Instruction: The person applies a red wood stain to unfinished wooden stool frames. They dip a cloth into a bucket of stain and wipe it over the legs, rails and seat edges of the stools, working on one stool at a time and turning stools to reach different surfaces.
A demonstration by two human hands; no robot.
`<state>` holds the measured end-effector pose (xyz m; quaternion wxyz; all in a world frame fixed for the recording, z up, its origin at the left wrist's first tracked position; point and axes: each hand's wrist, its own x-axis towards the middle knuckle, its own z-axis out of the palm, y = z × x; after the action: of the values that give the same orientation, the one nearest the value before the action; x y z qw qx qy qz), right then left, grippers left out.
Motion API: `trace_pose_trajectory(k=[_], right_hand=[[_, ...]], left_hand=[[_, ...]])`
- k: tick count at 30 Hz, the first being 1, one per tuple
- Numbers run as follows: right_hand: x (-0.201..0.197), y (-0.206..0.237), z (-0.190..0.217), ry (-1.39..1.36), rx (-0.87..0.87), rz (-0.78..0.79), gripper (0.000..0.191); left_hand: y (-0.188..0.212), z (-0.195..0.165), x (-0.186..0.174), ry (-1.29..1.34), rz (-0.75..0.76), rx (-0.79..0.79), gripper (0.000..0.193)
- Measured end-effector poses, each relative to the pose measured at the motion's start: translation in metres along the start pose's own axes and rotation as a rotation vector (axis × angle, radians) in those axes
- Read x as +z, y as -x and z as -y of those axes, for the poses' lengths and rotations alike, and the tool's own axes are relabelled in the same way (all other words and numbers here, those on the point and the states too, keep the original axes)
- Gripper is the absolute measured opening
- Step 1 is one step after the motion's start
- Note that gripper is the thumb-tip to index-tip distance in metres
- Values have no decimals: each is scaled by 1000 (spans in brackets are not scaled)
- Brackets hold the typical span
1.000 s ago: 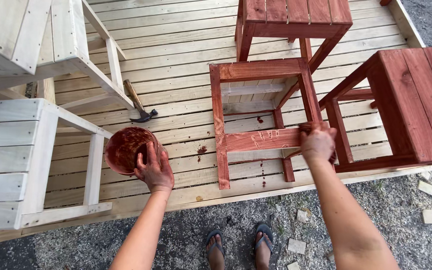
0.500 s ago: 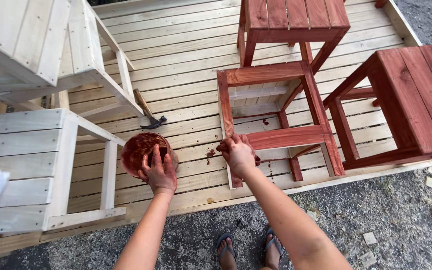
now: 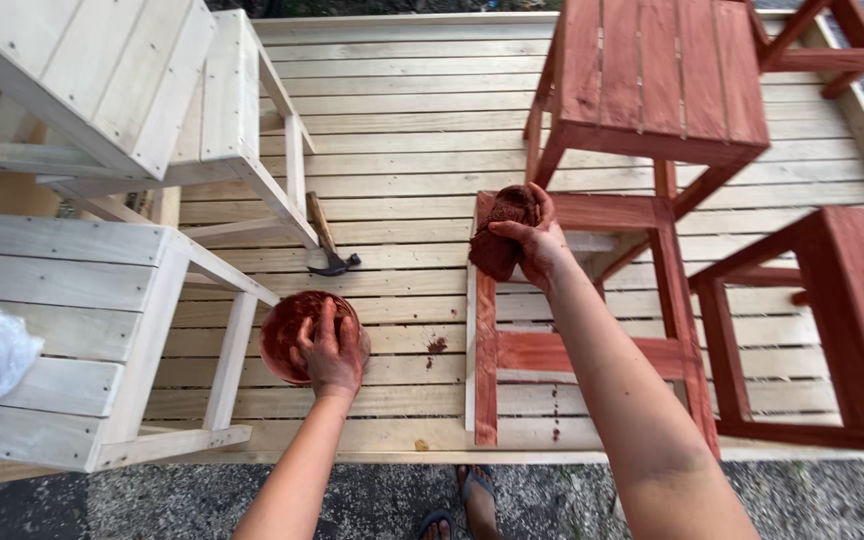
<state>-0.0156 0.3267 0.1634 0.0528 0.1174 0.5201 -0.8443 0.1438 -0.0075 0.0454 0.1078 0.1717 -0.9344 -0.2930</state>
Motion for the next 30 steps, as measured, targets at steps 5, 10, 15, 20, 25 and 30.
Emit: trace_pose_trajectory(k=[5, 10, 15, 20, 25, 30], right_hand=[[5, -89, -24, 734, -208, -105, 87], [5, -121, -57, 1604, -133, -18, 69], [14, -116, -58, 1696, -60, 54, 60], [27, -100, -48, 1759, 53, 71, 53], [34, -60, -52, 1761, 121, 90, 45], [38, 5, -62, 1778, 222, 111, 53]], left_hand=[[-20, 12, 2, -28, -5, -91, 58], [-36, 29, 13, -54, -31, -131, 56], [-50, 44, 19, -99, -45, -141, 53], [-55, 36, 24, -106, -41, -78, 51], [-44, 22, 17, 3, 27, -31, 54], [-25, 17, 0, 10, 39, 52, 54]])
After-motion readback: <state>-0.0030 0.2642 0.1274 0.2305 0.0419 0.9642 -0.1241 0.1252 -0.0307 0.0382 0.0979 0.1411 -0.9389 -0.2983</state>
